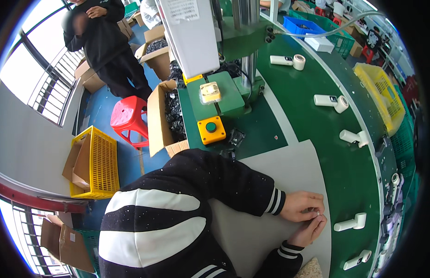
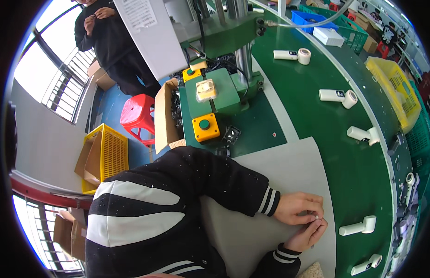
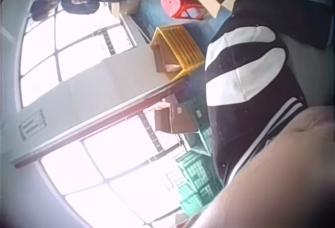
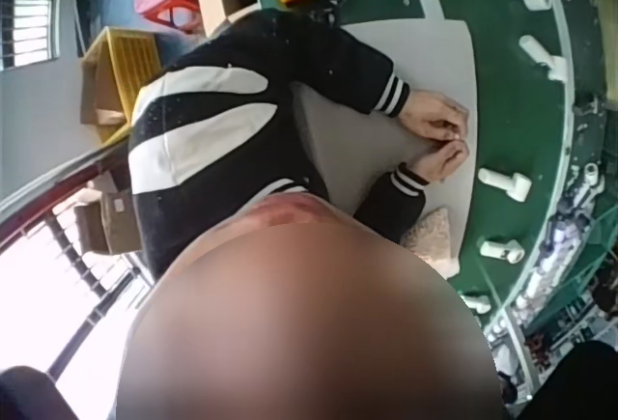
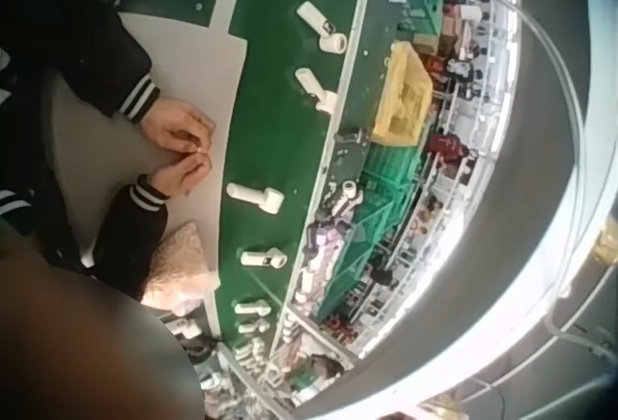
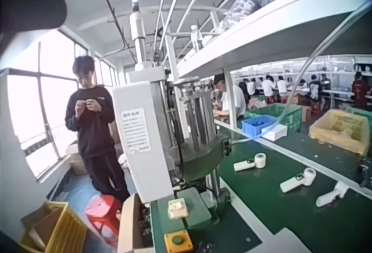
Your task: Assembling components of a small handheld electronic device at a factory workstation.
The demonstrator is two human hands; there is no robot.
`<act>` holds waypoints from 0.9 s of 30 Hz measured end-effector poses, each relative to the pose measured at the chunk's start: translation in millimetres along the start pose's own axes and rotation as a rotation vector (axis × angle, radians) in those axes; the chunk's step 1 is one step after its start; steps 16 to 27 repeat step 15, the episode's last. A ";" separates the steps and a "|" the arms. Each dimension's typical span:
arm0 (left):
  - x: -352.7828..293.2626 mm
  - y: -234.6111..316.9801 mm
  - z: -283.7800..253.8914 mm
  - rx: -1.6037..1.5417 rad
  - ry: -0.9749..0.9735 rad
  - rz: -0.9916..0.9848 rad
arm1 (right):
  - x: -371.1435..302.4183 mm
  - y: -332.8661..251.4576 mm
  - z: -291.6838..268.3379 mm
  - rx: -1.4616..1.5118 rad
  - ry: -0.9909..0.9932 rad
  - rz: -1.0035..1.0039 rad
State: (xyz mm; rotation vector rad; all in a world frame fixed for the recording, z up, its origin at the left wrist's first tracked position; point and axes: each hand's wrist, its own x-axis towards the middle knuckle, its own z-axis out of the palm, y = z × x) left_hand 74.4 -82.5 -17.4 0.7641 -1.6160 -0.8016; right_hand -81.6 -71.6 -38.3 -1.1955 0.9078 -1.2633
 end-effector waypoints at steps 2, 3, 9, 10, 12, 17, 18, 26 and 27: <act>0.1 0.6 0.9 0.015 -0.023 0.000 | -0.4 2.2 -4.4 -0.009 -0.018 0.003; 0.1 0.6 1.8 0.021 -0.035 -0.002 | -0.9 3.5 -6.9 -0.015 -0.026 0.005; -0.4 -1.5 3.0 0.005 -0.004 0.017 | -0.6 0.4 0.7 -0.022 -0.010 -0.014; 0.1 -2.0 2.6 0.002 -0.006 0.020 | -0.5 -0.1 1.8 -0.025 -0.006 -0.017; 0.9 -2.8 1.8 -0.039 -0.027 -0.027 | -0.3 -1.4 3.8 -0.012 0.001 -0.028; 1.8 -3.3 0.9 -0.099 -0.055 -0.096 | -0.1 -3.8 6.8 0.008 0.008 -0.046; 1.8 -3.3 0.9 -0.099 -0.055 -0.096 | -0.1 -3.8 6.8 0.008 0.008 -0.046; 1.8 -3.3 0.9 -0.099 -0.055 -0.096 | -0.1 -3.8 6.8 0.008 0.008 -0.046; 1.8 -3.3 0.9 -0.099 -0.055 -0.096 | -0.1 -3.8 6.8 0.008 0.008 -0.046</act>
